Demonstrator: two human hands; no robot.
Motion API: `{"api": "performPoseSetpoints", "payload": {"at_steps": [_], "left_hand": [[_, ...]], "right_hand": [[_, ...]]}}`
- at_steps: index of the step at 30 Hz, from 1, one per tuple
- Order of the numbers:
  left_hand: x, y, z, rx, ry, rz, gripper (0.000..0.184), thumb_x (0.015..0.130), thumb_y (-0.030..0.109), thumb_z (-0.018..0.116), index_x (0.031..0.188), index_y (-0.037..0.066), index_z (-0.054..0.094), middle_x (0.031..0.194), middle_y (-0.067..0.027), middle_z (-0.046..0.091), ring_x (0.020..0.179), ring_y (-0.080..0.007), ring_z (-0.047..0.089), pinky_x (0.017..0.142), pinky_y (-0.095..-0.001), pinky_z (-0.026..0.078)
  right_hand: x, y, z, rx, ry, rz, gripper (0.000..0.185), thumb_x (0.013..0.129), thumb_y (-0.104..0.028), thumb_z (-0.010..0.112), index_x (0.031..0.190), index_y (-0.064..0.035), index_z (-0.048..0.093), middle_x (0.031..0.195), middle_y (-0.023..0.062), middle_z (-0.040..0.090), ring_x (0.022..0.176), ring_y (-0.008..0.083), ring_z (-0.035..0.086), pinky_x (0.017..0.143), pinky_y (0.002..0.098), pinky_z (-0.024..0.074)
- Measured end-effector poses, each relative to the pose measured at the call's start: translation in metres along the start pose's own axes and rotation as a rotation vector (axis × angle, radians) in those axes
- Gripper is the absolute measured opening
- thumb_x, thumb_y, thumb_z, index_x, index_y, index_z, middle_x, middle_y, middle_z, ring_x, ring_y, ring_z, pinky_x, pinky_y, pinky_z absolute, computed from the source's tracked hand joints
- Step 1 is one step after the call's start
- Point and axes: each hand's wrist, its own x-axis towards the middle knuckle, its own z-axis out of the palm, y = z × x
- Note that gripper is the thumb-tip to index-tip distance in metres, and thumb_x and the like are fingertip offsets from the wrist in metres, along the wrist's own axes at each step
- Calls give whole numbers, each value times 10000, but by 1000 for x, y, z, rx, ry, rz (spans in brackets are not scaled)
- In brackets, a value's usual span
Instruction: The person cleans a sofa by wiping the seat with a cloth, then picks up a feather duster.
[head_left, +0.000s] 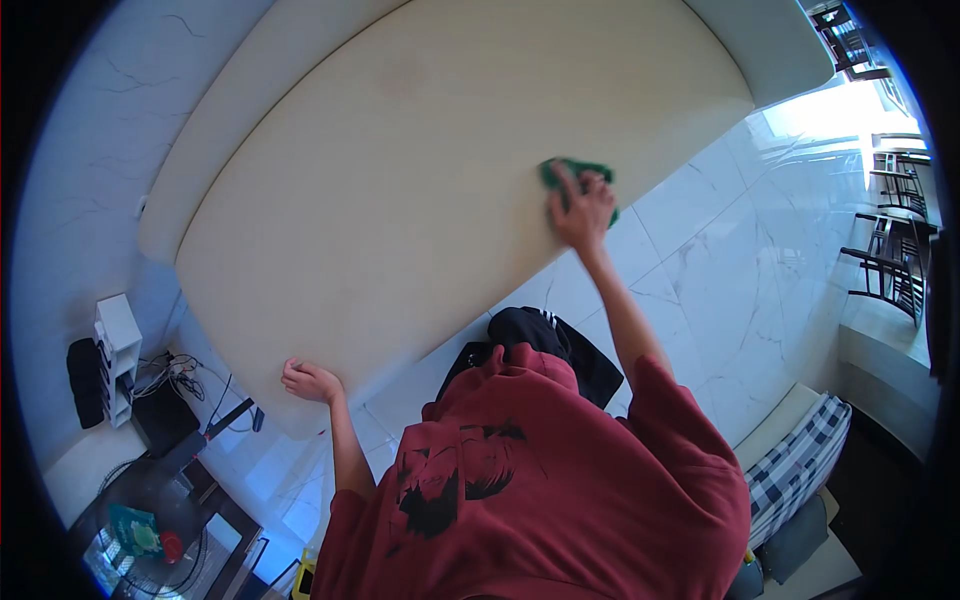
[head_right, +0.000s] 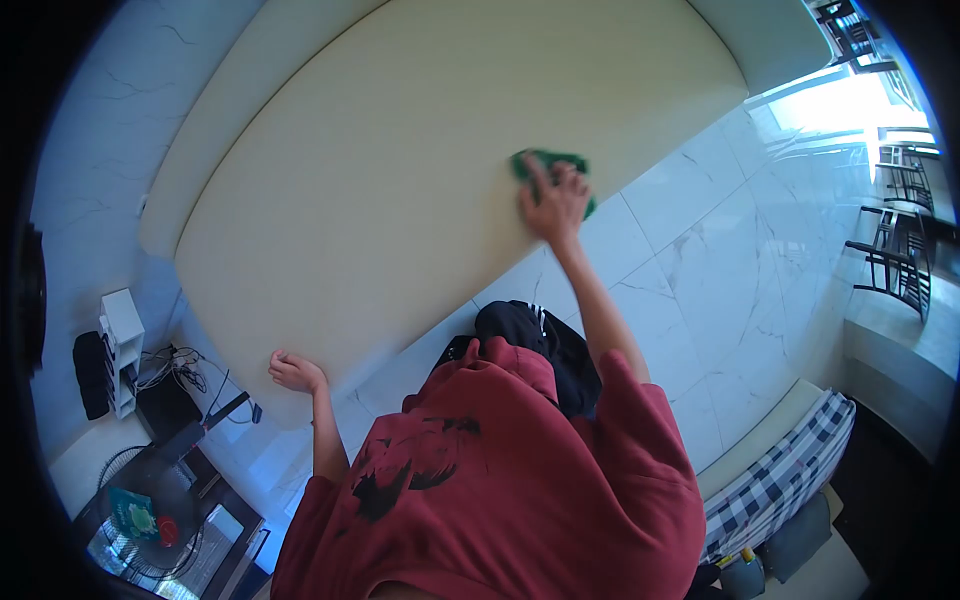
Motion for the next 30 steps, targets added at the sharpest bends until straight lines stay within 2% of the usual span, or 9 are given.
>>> {"api": "performPoseSetpoints", "payload": {"at_steps": [5,7,9,13,16,21,24,27,30], "left_hand": [[1,7,3,36,36,-32,166,844,127,449,966,63,543,952,-145,539,893,-349,490,795,-451,384],[3,11,4,76,47,-59,161,849,128,451,964,63,544,951,-145,540,889,-349,492,789,-452,385],[2,11,1,70,26,-30,146,848,102,461,962,65,546,950,-147,538,887,-350,495,784,-453,385],[2,1,-7,-39,7,-9,139,845,74,471,960,71,548,949,-141,534,879,-349,494,776,-452,386],[2,14,-6,-117,-2,-61,147,838,58,476,967,78,544,950,-133,530,882,-340,493,768,-451,387],[1,28,-9,120,-67,-53,152,830,44,475,967,85,526,957,-111,526,912,-330,484,763,-442,393],[4,35,-5,191,-43,-12,141,820,28,489,943,87,522,967,-106,522,876,-319,511,721,-437,409],[15,25,-4,-18,-132,-28,122,809,11,503,913,73,515,964,-106,516,818,-312,545,674,-439,422],[28,19,6,-293,-94,-80,86,809,-2,499,879,47,502,932,-118,514,779,-336,560,655,-462,423]], "right_hand": [[7,-59,9,-113,-4,365,452,859,-344,544,1309,-294,539,1162,129,503,1063,322,462,855,535,378],[-52,-153,38,-31,-184,11,517,845,-327,539,1352,-249,478,1197,151,501,1085,378,468,886,633,365],[-109,-240,30,227,-272,-529,525,812,-342,583,1321,-250,492,1137,96,499,1047,293,482,905,568,387],[-95,-254,26,423,-446,-829,509,803,-356,605,1295,-262,514,1119,62,502,1031,252,485,907,520,394],[1,-191,48,77,-259,-487,474,826,-334,565,1297,-301,524,1190,141,510,1091,331,494,861,571,402],[97,-143,59,27,-105,76,391,848,-297,550,1235,-248,571,1160,106,528,1091,338,465,832,562,400],[8,-216,61,-29,-361,-400,390,833,-297,551,1216,-224,580,1209,155,530,1113,367,474,881,621,387],[-102,-222,19,335,-365,-908,415,842,-339,572,1254,-294,556,1121,72,544,1079,291,491,880,596,401],[-91,-149,12,316,-362,-857,497,835,-356,589,1324,-330,510,1106,61,528,1078,277,483,889,563,389]]}}
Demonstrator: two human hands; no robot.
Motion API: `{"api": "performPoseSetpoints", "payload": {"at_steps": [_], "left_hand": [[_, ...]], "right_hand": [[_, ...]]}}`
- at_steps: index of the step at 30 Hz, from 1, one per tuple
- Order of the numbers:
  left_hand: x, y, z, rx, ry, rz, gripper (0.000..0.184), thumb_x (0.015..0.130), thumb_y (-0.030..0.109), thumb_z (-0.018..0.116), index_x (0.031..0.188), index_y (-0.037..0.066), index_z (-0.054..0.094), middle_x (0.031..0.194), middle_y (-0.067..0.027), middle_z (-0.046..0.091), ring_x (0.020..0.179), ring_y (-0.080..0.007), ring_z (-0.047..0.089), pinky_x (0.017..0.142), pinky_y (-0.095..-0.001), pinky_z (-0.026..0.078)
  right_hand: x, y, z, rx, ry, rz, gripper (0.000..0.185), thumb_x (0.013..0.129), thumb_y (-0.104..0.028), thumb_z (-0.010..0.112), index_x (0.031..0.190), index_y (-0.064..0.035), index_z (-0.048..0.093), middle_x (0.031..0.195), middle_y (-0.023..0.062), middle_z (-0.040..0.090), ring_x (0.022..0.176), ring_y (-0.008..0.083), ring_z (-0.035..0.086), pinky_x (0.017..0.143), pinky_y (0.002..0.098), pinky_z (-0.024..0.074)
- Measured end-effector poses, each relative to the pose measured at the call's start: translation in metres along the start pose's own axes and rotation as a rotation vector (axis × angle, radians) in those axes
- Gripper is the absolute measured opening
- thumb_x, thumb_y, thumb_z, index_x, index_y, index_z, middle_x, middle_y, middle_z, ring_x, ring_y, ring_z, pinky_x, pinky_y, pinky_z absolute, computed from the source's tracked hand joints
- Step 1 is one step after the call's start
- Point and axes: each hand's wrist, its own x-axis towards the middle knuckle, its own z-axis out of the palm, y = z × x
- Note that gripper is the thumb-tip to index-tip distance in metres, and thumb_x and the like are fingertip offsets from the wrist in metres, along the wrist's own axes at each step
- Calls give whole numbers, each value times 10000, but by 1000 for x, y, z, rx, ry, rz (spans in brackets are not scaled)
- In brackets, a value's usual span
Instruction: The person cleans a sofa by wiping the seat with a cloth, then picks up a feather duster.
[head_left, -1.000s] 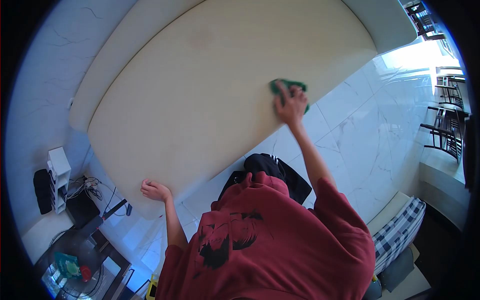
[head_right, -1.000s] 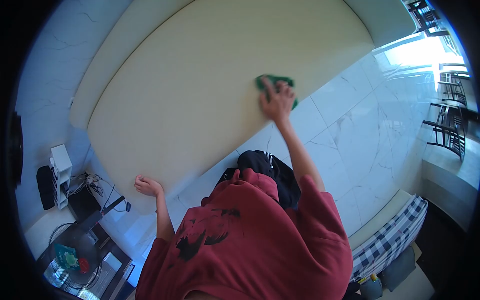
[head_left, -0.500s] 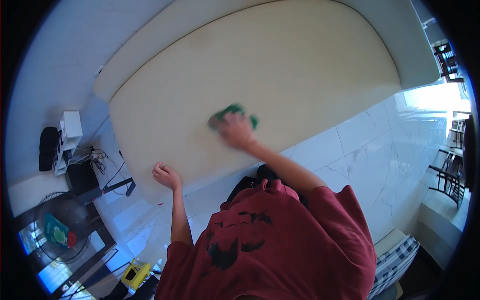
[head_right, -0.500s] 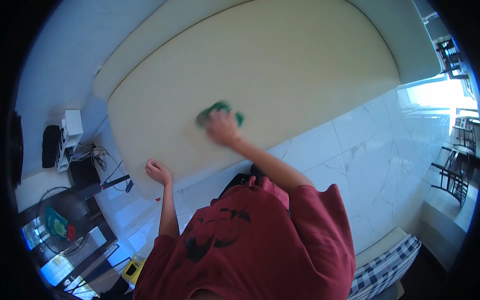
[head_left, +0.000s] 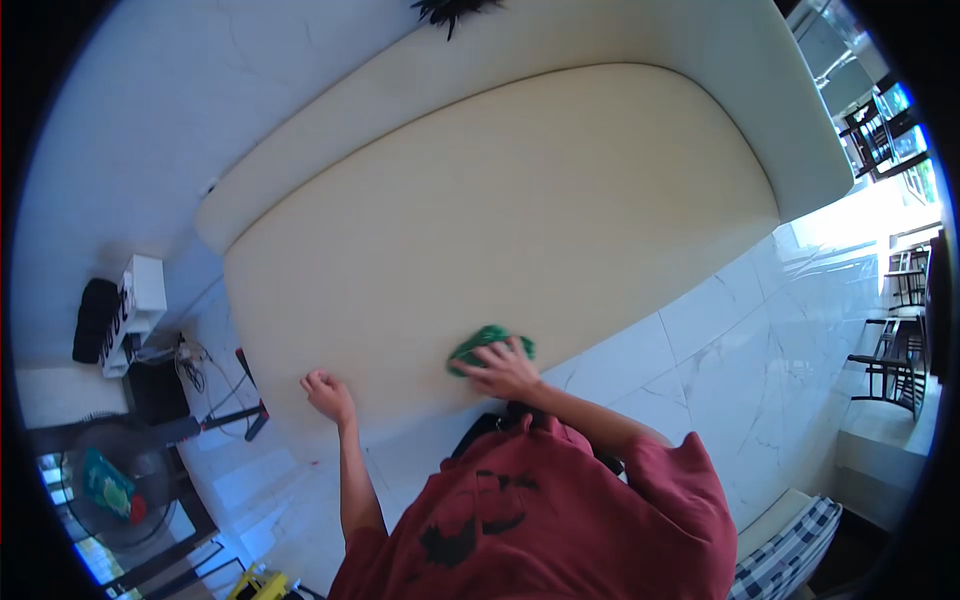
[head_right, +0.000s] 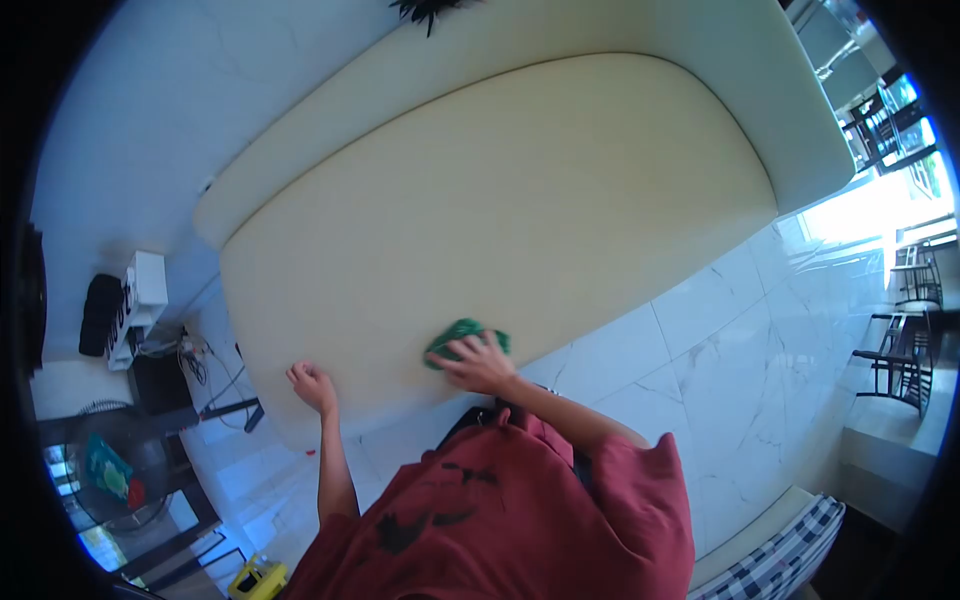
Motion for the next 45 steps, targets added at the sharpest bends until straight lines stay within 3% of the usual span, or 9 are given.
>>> {"api": "performPoseSetpoints", "payload": {"at_steps": [7,13,17,20,27,34,36,40,45], "left_hand": [[0,3,7,141,24,40,30,843,40,473,869,44,489,900,-143,509,818,-364,532,677,-478,402],[-4,0,7,156,28,18,38,844,59,459,873,49,483,910,-135,496,844,-355,514,698,-469,382],[-6,3,10,203,11,-33,28,837,58,444,855,55,465,898,-131,476,839,-341,499,699,-454,367],[-7,8,12,271,31,-15,23,819,56,440,838,65,448,884,-126,465,834,-337,487,699,-441,357],[-15,4,21,249,74,-123,50,784,86,468,827,85,441,872,-120,459,820,-333,472,710,-438,342],[-25,0,26,212,74,-72,67,771,97,478,834,85,458,860,-111,454,818,-326,469,721,-439,347],[-23,0,30,191,77,-47,70,768,99,480,834,85,461,858,-111,451,817,-328,468,725,-440,349],[-26,0,31,177,67,-60,69,765,107,484,825,78,465,854,-120,453,813,-331,468,730,-445,353],[-27,-4,37,151,90,-40,77,761,109,487,828,72,474,857,-127,456,810,-330,467,733,-448,357]], "right_hand": [[18,171,-77,-254,329,886,420,800,-269,598,1220,-251,606,1018,100,492,1005,299,457,846,510,366],[-35,102,-58,-222,231,555,497,742,-244,626,1238,-263,620,978,91,480,932,290,457,827,454,358],[-49,142,-77,-224,198,587,450,759,-231,618,1208,-241,633,989,102,491,936,302,464,824,466,362],[21,210,-95,-236,209,852,418,815,-260,571,1231,-235,593,1078,112,503,1045,316,447,855,509,360],[253,306,-41,-311,414,900,363,876,-306,525,1224,-219,581,1116,107,506,1063,310,452,871,534,360],[398,124,63,54,7,-28,428,867,-373,536,1285,-278,556,1171,118,519,1109,320,468,899,537,382],[397,160,51,-49,14,-46,442,861,-375,548,1297,-305,548,1188,111,522,1131,316,466,911,534,387],[378,248,14,-147,172,587,385,874,-367,535,1238,-251,585,1209,120,505,1134,335,440,922,536,376],[403,154,72,-276,187,459,409,849,-362,543,1236,-232,566,1251,126,497,1152,356,441,883,556,400]]}}
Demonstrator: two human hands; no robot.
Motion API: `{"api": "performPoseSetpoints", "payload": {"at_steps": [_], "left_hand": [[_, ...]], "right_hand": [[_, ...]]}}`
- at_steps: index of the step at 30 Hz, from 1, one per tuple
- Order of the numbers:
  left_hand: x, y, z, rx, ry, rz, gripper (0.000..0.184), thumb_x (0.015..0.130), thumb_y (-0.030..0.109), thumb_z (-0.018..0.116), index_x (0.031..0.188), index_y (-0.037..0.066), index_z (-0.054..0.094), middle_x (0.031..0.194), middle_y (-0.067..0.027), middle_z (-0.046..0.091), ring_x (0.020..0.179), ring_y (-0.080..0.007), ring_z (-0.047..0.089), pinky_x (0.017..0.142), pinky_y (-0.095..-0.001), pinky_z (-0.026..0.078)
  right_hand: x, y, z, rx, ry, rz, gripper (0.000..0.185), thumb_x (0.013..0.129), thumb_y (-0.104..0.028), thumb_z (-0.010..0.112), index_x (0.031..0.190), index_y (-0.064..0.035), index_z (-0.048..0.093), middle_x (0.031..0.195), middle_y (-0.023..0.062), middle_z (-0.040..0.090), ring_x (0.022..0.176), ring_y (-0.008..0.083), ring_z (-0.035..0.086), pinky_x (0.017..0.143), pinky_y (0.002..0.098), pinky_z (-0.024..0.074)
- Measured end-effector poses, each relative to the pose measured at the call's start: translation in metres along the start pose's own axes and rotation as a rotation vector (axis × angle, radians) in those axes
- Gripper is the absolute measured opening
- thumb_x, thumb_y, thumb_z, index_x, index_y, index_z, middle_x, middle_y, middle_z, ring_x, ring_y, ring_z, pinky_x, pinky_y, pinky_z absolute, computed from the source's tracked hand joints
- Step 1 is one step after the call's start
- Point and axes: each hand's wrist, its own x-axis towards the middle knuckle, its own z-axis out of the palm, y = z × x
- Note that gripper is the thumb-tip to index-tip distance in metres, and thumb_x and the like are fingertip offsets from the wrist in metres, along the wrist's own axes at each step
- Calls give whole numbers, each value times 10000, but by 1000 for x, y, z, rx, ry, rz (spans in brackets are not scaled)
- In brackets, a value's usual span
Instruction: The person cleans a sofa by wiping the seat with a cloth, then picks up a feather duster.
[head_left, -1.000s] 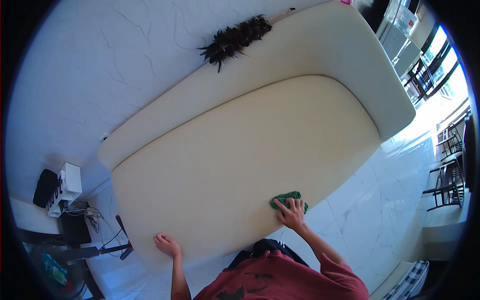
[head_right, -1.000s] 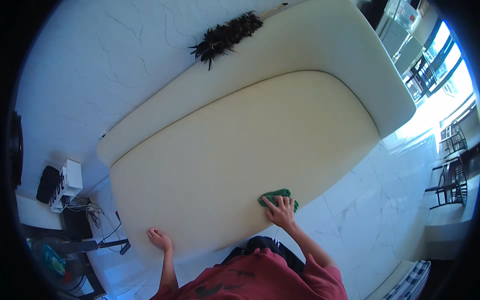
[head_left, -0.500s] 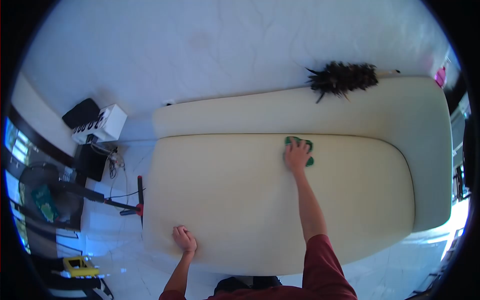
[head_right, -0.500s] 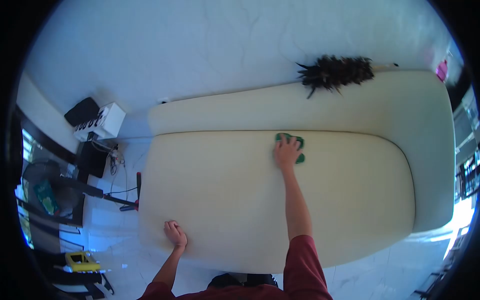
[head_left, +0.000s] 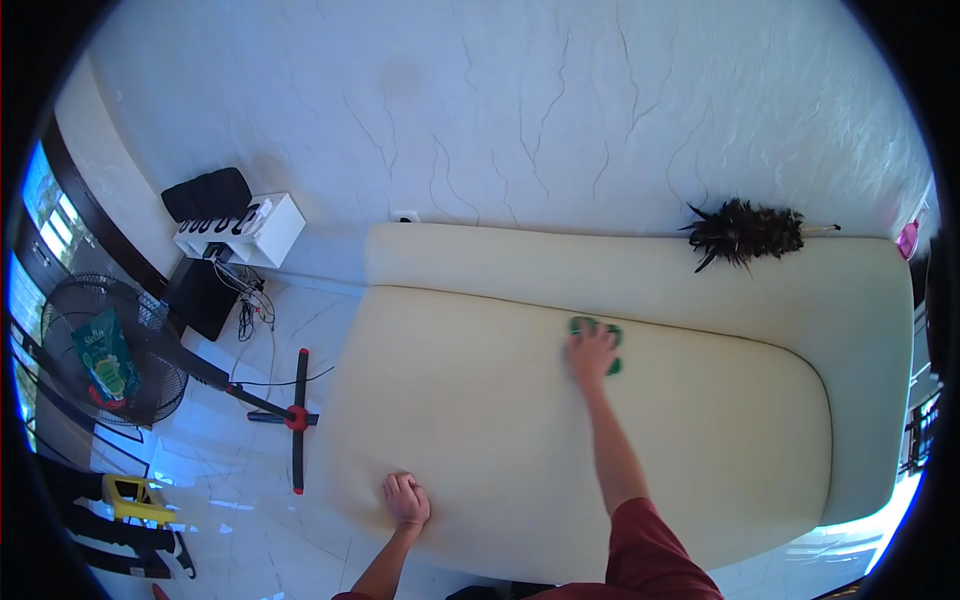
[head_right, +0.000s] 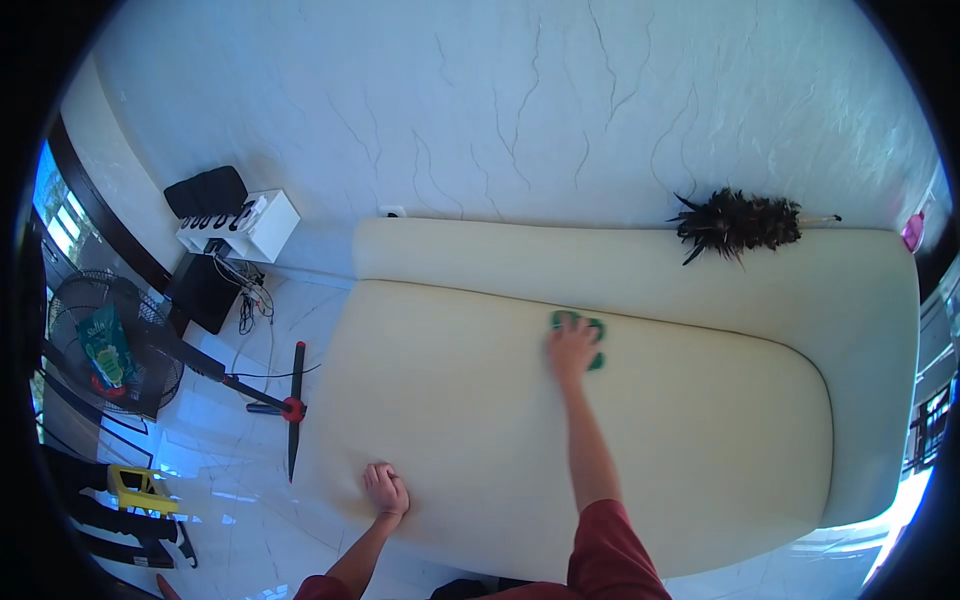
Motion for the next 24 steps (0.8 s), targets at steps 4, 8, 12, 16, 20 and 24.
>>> {"api": "performPoseSetpoints", "payload": {"at_steps": [4,8,12,16,20,24], "left_hand": [[0,2,2,-41,9,24,79,769,107,486,841,75,480,860,-125,458,808,-330,468,736,-446,357],[4,2,-2,-66,-11,26,88,778,101,486,862,75,482,858,-118,460,816,-324,471,731,-441,349],[3,4,-5,-101,-49,48,99,773,96,491,869,75,481,859,-114,460,825,-320,472,729,-432,341],[3,-1,-10,-128,-107,32,124,764,92,488,885,69,485,895,-119,460,866,-320,465,745,-428,332],[3,-3,-9,-150,-152,4,154,769,119,467,910,59,487,929,-128,463,905,-326,457,764,-430,330],[7,-5,-12,-125,-181,62,172,776,150,454,915,54,486,931,-132,466,907,-330,458,774,-427,333]], "right_hand": [[-111,-132,-15,232,-193,-513,464,833,-383,549,1280,-255,540,1239,128,507,1154,357,455,910,572,369],[-191,-120,-68,409,-371,-943,486,831,-363,541,1314,-312,527,1144,103,526,1106,320,474,918,542,376],[-167,-31,-86,158,-297,-502,481,819,-355,560,1296,-295,542,1100,93,517,1037,314,475,897,503,388],[-173,-9,-90,171,-110,25,498,806,-361,567,1295,-270,544,1114,101,514,1042,319,458,888,499,377],[-262,-59,-105,141,-190,-293,538,807,-380,563,1341,-343,506,1112,97,527,1027,315,475,885,512,379],[-321,-51,-147,273,-311,-597,549,826,-388,551,1368,-340,473,1091,68,520,1011,255,494,900,479,393]]}}
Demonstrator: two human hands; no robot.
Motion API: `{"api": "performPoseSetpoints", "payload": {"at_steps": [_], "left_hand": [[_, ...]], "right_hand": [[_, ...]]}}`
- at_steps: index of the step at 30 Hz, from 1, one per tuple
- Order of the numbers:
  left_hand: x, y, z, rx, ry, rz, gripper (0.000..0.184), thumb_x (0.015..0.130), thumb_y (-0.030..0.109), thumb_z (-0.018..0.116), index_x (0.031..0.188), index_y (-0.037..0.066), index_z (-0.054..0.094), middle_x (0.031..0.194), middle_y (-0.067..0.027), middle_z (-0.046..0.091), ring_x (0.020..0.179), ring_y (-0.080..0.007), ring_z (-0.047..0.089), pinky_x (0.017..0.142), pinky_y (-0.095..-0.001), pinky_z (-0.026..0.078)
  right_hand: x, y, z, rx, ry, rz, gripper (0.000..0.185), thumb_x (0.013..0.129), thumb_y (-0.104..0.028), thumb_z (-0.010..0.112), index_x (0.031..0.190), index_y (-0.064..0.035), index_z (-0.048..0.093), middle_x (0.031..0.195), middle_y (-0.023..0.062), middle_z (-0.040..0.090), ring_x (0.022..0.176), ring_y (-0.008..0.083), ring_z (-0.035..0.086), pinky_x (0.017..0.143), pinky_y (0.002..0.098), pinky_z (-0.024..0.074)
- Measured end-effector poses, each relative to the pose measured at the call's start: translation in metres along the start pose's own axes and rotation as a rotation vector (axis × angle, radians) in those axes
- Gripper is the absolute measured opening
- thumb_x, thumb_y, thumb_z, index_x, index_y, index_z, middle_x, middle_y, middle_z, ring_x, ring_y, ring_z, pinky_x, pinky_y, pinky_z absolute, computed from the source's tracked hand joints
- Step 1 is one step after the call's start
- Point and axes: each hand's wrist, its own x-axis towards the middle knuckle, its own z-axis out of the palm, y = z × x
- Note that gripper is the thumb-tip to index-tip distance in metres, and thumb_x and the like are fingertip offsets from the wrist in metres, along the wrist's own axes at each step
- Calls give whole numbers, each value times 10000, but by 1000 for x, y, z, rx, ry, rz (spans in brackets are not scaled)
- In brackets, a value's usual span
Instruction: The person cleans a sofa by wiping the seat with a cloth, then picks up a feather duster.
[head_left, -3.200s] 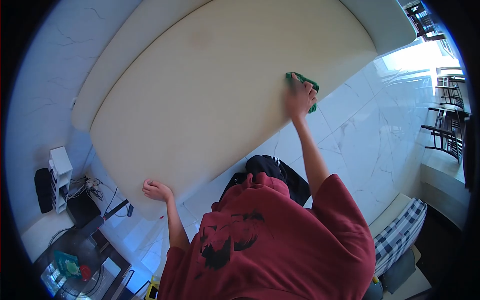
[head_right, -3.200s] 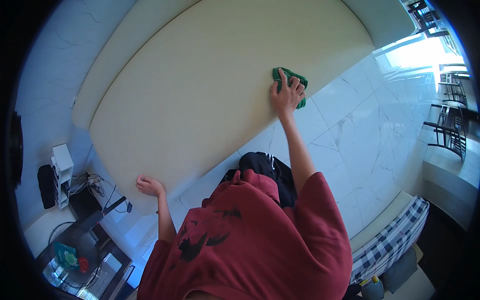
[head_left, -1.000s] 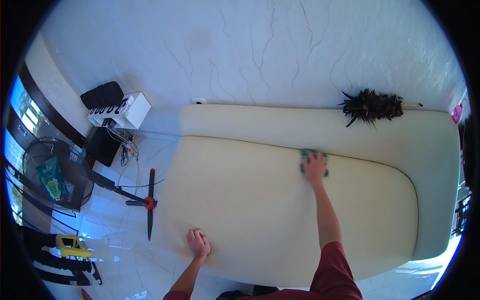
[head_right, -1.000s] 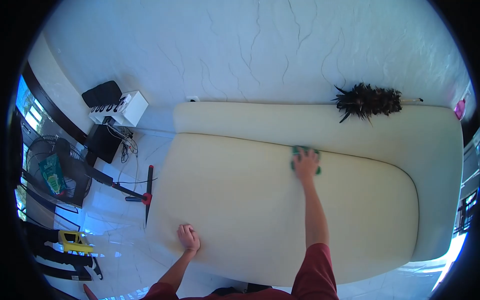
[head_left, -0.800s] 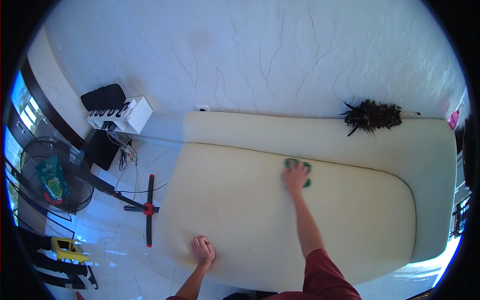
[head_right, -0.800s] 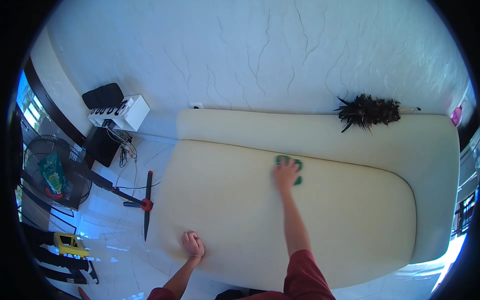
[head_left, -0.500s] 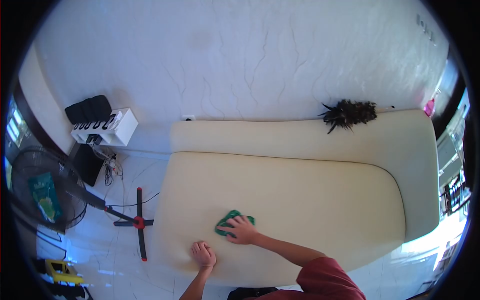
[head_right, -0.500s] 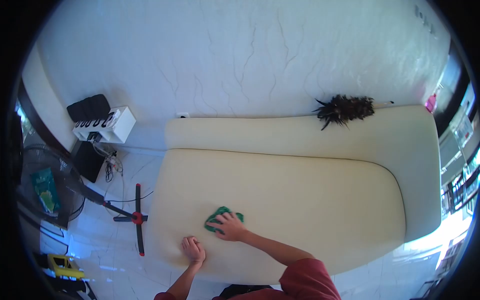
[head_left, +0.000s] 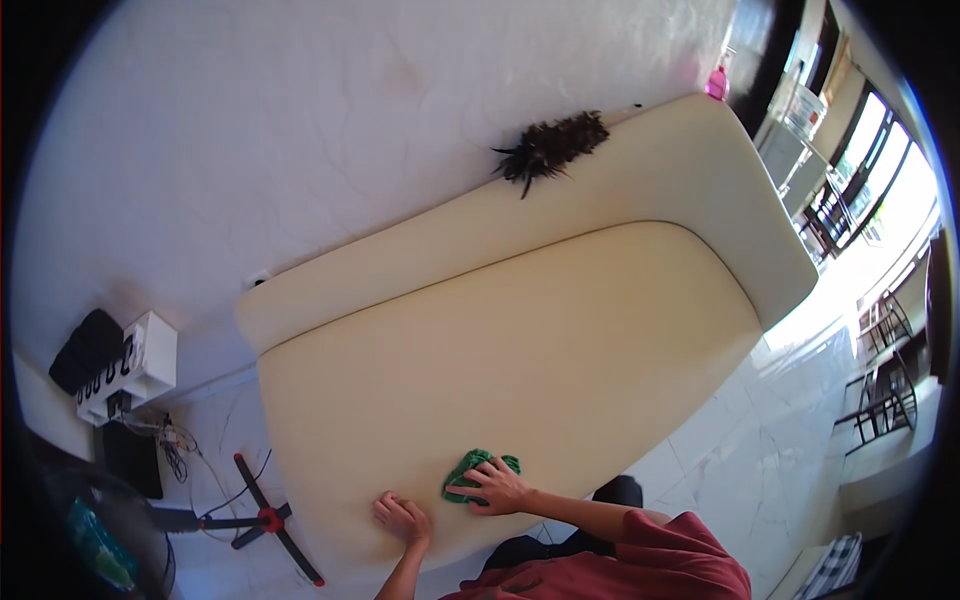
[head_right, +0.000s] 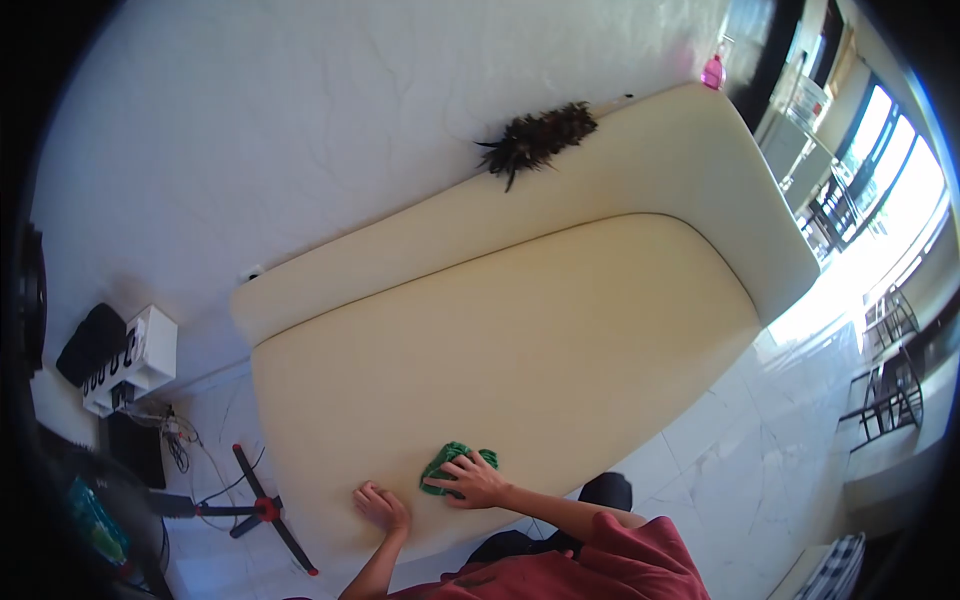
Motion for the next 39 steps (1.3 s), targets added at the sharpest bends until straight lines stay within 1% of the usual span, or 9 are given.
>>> {"api": "performPoseSetpoints", "payload": {"at_steps": [10,19,22,23,26,30,33,37,39], "left_hand": [[-5,-15,8,215,-3,-26,227,762,224,413,905,52,453,941,-151,455,910,-336,461,788,-431,339],[-6,-33,10,799,99,208,264,861,244,399,1008,43,487,1067,-183,494,1091,-363,466,886,-471,355],[25,40,-5,759,16,-77,274,894,217,430,1074,29,518,1105,-170,527,1142,-375,462,950,-494,342],[42,80,-11,522,-203,-611,294,902,196,457,1124,17,531,1134,-165,544,1177,-383,456,995,-506,327],[134,137,114,197,44,58,437,848,148,605,1246,8,490,1338,-176,460,1333,-379,328,1085,-517,239],[333,548,171,-225,189,811,619,713,141,679,1264,17,425,1269,-190,455,1236,-360,385,1025,-501,285],[405,695,208,16,65,799,674,710,203,718,1296,52,420,1237,-196,495,1202,-360,447,1013,-508,330],[389,704,257,-53,-289,645,247,816,206,617,957,3,620,883,-176,662,795,-390,653,701,-493,519],[328,699,205,-133,-470,522,207,873,200,527,901,25,635,851,-176,663,833,-410,634,744,-518,493]], "right_hand": [[-98,274,-90,-198,440,1107,509,730,-330,642,1230,-272,566,1105,98,487,1073,320,469,859,513,400],[-134,341,-122,-201,405,1092,418,684,-217,623,1095,-176,560,1044,96,491,989,312,475,782,510,408],[-146,340,-132,-93,267,1068,442,666,-184,632,1101,-186,559,1037,103,496,988,319,473,754,487,413],[-148,343,-135,-57,229,1057,450,657,-175,637,1100,-188,555,1028,96,491,975,313,473,743,484,411],[-147,356,-149,76,37,1063,470,652,-184,656,1103,-193,523,1040,88,483,989,298,473,742,500,421],[-151,362,-166,191,-1,1012,443,669,-185,664,1086,-197,515,1062,80,480,1011,297,477,728,511,438],[-148,366,-170,243,-12,1028,472,652,-151,658,1101,-191,522,1054,92,485,1010,331,484,732,522,455],[-152,380,-196,437,-34,1037,547,631,-150,674,1152,-171,510,1068,108,483,1029,355,489,789,524,469],[-137,381,-242,877,336,1195,605,633,-152,666,1210,-155,487,1106,140,477,1062,354,495,839,519,453]]}}
